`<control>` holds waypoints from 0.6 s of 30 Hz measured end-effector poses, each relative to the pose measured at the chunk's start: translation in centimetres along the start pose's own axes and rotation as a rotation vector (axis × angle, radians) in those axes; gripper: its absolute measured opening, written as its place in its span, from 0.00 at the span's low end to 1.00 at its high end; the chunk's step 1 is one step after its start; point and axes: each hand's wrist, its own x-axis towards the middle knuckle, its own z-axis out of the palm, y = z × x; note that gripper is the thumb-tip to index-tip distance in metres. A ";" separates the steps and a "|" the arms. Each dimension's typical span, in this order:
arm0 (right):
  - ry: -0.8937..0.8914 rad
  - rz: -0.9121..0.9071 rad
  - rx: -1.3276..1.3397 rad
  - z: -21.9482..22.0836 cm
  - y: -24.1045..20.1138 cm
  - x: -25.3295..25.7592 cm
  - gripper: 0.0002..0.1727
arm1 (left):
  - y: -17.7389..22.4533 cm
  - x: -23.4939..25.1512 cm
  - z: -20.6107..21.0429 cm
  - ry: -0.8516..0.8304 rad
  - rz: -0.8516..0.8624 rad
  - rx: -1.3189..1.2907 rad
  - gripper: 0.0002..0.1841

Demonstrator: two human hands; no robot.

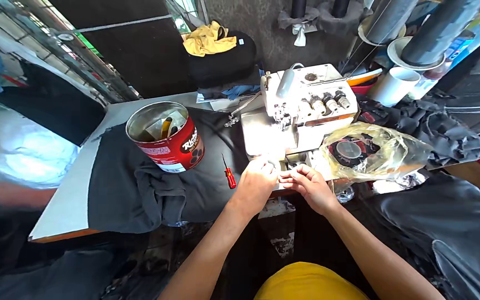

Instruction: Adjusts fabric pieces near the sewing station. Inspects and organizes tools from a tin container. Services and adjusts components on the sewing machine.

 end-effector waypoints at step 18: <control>-0.024 -0.628 -0.933 -1.2 -5.1 -1.9 0.11 | 3.2 0.2 -2.6 0.201 -0.352 -0.875 0.11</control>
